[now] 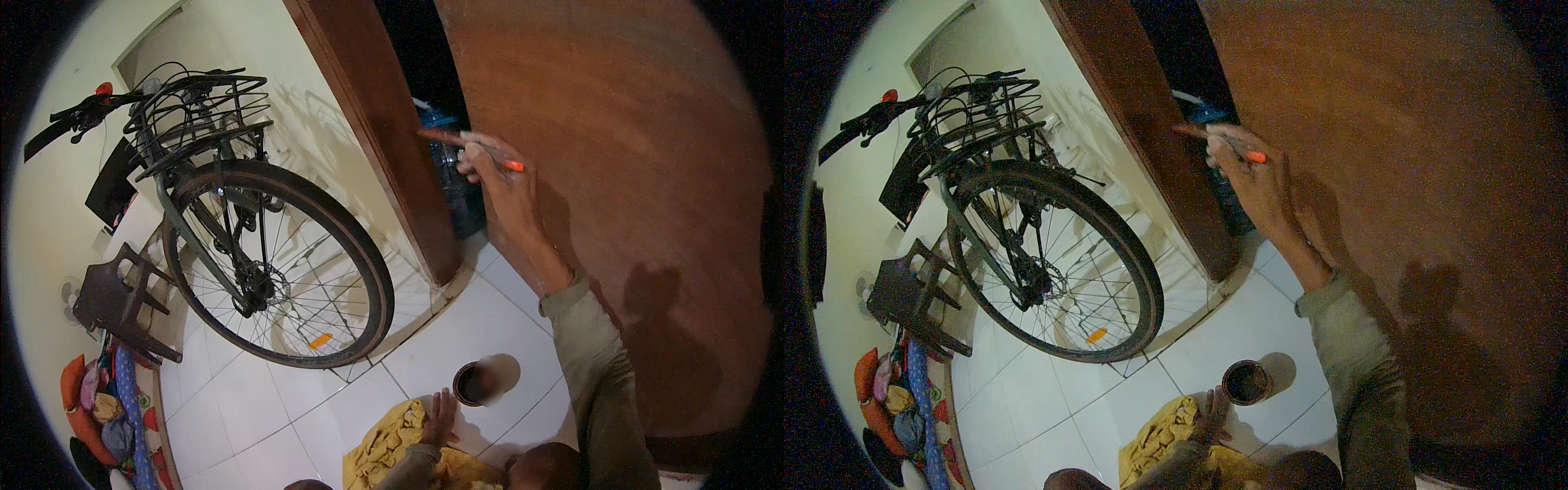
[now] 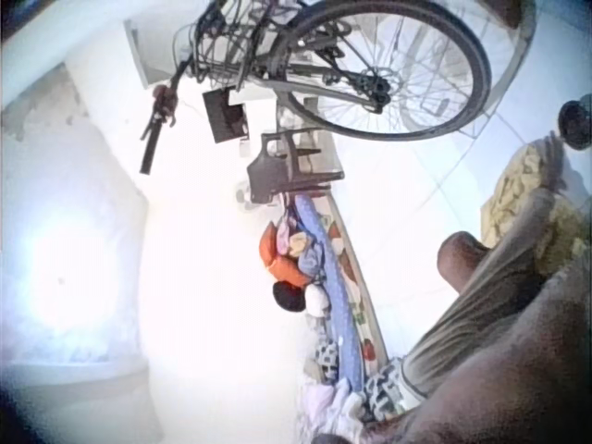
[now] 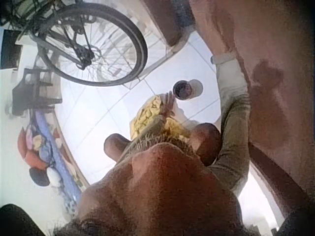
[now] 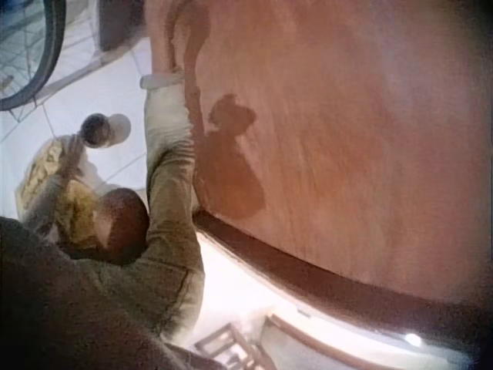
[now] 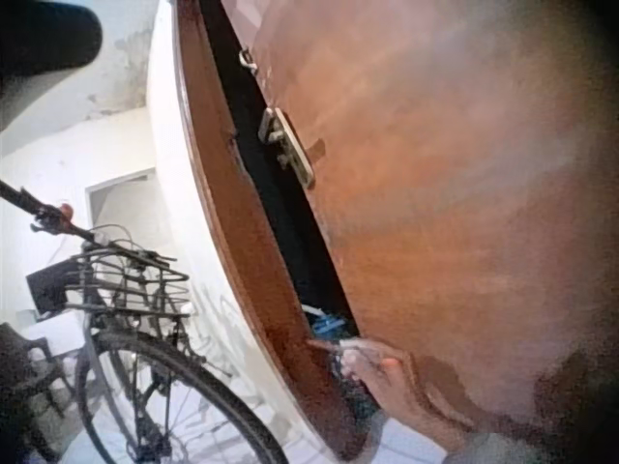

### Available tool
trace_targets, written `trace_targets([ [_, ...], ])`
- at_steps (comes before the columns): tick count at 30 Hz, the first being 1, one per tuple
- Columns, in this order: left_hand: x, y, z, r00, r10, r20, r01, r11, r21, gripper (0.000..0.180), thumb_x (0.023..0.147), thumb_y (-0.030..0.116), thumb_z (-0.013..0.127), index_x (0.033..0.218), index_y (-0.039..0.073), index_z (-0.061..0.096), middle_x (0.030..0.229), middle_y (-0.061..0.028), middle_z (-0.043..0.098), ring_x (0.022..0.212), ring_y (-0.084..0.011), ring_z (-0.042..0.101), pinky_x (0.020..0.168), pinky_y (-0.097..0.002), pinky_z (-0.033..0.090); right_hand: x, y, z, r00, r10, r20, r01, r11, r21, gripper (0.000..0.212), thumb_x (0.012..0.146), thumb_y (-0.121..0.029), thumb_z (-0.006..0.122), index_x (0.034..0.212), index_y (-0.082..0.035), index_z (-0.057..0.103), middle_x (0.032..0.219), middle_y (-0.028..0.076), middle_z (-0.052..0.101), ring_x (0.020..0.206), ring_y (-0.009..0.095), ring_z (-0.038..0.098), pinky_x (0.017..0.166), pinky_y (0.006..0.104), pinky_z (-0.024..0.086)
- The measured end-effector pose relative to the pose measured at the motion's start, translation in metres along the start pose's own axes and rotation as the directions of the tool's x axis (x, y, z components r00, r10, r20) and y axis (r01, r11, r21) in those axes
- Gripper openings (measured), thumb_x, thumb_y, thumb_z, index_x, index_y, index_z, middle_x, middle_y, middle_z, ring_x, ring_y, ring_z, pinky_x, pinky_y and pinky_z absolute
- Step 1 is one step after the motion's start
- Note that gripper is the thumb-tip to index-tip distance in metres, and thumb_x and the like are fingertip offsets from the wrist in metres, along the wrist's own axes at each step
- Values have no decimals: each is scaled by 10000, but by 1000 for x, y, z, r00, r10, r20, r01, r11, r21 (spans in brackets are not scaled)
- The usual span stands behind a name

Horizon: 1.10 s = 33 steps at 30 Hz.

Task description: The person paints a door and door frame using a brush and a can of brown paint, moving between standing and sitting positions to reach different sections.

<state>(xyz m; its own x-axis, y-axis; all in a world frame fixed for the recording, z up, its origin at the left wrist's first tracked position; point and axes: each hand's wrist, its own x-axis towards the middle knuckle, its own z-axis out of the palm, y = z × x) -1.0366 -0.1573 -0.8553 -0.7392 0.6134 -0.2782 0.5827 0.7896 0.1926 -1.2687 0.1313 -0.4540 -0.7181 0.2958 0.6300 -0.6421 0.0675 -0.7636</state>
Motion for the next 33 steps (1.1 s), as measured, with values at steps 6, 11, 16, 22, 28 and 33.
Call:
trace_targets([
  [6,6,14,-35,995,-6,95,-18,968,250,1432,454,639,830,1499,-113,205,1559,-360,155,1464,-493,165,1221,-533,164,64,-16,44,969,-242,-53,247,952,180,317,970,-174,640,1225,14,642,1022,101,733,903,150,700,802,261,556],
  [11,4,8,-19,999,27,35,-37,941,337,1447,445,710,791,1495,-111,227,1555,-347,196,1458,-486,196,1219,-531,170,101,-10,70,897,-429,-104,441,882,164,278,946,-166,660,1165,3,679,930,97,747,865,146,709,791,273,557],
  [16,1,8,-20,1000,28,-13,-22,947,321,1445,450,725,787,1494,-109,236,1553,-324,227,1459,-482,193,1216,-541,174,81,15,54,966,-210,148,239,947,-216,239,956,-126,638,1150,6,681,902,74,714,814,100,658,745,241,535],
  [22,0,16,-40,998,52,39,-64,880,470,1421,494,774,730,1494,-110,240,1546,-298,250,1467,-470,170,1219,-560,170,144,-48,63,911,-348,221,390,900,-193,221,901,-235,658,879,-25,725,739,55,705,680,121,653,648,292,512],
  [28,5,15,-25,999,30,31,-42,847,529,1427,507,789,711,1498,-114,223,1556,-293,230,1468,-470,160,1219,-582,145,187,-97,91,834,-551,38,539,827,158,231,974,-188,603,941,25,687,819,78,705,773,120,687,676,253,560],
  [33,3,12,-22,999,11,42,-27,916,401,1448,485,771,744,1496,-121,216,1553,-314,217,1470,-479,142,1212,-591,148,129,-2,60,855,-476,207,500,862,-84,260,976,-194,619,1136,-7,702,866,55,707,800,116,656,724,274,550],
])
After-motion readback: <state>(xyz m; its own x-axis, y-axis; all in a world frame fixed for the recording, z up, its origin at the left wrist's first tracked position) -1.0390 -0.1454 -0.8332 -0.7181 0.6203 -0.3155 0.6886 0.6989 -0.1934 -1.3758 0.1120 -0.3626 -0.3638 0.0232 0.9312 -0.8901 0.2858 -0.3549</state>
